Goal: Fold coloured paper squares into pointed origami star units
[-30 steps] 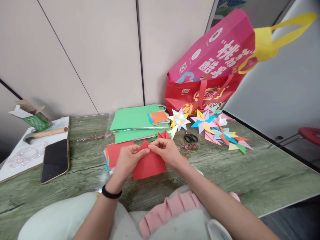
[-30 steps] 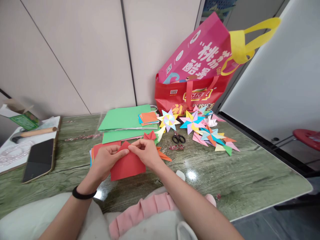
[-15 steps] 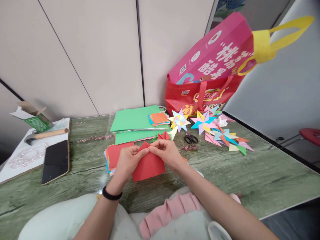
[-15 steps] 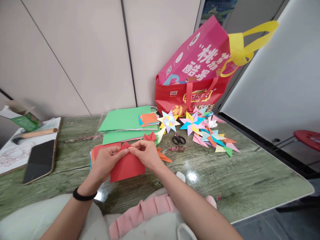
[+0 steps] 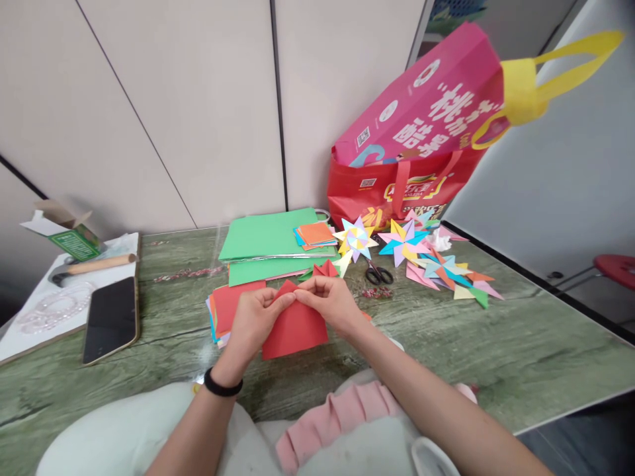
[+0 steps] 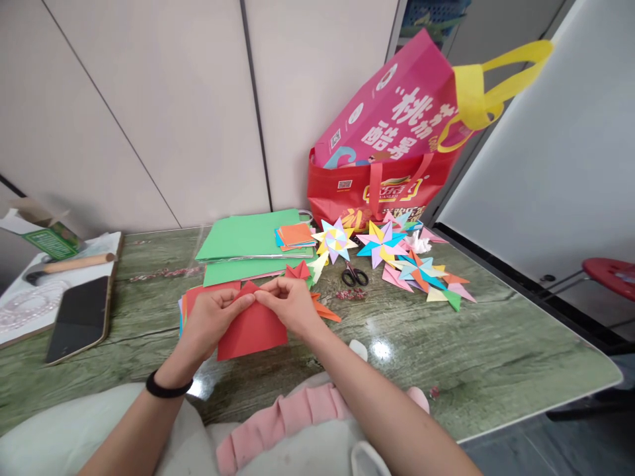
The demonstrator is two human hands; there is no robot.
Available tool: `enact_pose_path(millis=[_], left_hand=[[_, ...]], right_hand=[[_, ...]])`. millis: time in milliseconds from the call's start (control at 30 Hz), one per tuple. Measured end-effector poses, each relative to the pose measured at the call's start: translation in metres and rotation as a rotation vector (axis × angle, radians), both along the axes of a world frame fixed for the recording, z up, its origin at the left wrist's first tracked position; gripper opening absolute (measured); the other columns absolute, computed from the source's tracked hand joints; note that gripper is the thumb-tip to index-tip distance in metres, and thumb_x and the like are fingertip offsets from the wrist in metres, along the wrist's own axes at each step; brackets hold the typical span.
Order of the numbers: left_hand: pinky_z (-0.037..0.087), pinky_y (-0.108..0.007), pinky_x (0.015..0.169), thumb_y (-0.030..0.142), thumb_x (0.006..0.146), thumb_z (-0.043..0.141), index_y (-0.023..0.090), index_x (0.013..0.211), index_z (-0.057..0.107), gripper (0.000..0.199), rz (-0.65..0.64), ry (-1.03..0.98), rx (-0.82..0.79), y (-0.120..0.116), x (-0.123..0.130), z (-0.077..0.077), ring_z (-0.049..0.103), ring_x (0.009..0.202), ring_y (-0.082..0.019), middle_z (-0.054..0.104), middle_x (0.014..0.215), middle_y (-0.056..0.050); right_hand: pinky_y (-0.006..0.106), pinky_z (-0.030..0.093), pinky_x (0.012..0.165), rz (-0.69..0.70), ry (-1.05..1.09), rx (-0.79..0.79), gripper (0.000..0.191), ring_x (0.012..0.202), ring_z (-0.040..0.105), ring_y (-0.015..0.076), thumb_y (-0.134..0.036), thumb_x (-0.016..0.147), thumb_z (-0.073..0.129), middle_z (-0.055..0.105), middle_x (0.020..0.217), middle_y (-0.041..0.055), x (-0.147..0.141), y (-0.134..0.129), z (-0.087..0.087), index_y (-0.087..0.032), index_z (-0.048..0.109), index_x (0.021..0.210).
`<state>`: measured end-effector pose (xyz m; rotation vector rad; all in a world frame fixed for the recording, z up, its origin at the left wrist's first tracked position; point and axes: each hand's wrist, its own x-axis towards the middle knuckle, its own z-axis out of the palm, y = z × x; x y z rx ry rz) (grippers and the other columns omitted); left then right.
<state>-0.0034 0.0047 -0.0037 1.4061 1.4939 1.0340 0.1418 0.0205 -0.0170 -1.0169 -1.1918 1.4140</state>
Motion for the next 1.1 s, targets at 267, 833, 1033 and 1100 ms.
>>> enact_pose_path(millis=[267, 833, 1033, 1100], left_hand=[[0.013, -0.021, 0.041, 0.049, 0.066, 0.059, 0.018, 0.048, 0.033, 0.044, -0.01, 0.133, 0.028, -0.0003, -0.0002, 0.0016, 0.023, 0.045, -0.006, 0.026, 0.048, 0.006], [0.016, -0.019, 0.04, 0.05, 0.066, 0.059, 0.017, 0.05, 0.039, 0.042, -0.06, 0.025, -0.008, -0.0001, -0.0007, 0.0023, 0.028, 0.043, -0.006, 0.034, 0.047, 0.006], [0.03, -0.02, 0.041, 0.048, 0.06, 0.066, 0.013, 0.061, 0.055, 0.037, -0.079, -0.159, -0.134, -0.0009, -0.0013, 0.0029, 0.044, 0.043, -0.009, 0.053, 0.052, 0.002], [0.035, -0.021, 0.044, 0.046, 0.058, 0.07, 0.013, 0.067, 0.059, 0.036, -0.09, -0.229, -0.19, -0.0019, -0.0021, 0.0049, 0.051, 0.046, -0.011, 0.059, 0.055, 0.0]], right_hand=[[0.024, 0.041, 0.057, 0.036, 0.091, -0.045, 0.023, 0.055, 0.052, 0.0096, -0.035, 0.055, 0.074, 0.062, 0.06, -0.0015, 0.0003, -0.0003, -0.0007, -0.016, 0.063, 0.062], [0.026, 0.042, 0.055, -0.023, -0.088, 0.115, 0.022, 0.056, 0.055, 0.0124, -0.036, 0.061, 0.068, 0.064, 0.064, 0.0019, -0.0002, 0.001, -0.004, -0.016, 0.062, 0.068], [0.026, 0.043, 0.054, -0.041, -0.101, 0.114, 0.02, 0.057, 0.056, 0.0133, -0.035, 0.063, 0.067, 0.064, 0.064, 0.0019, 0.0001, 0.0001, -0.0025, -0.017, 0.063, 0.069], [0.026, 0.042, 0.053, -0.05, -0.117, 0.115, 0.02, 0.056, 0.055, 0.0132, -0.035, 0.063, 0.068, 0.064, 0.062, 0.0015, 0.0005, -0.0001, -0.0012, -0.017, 0.063, 0.069]])
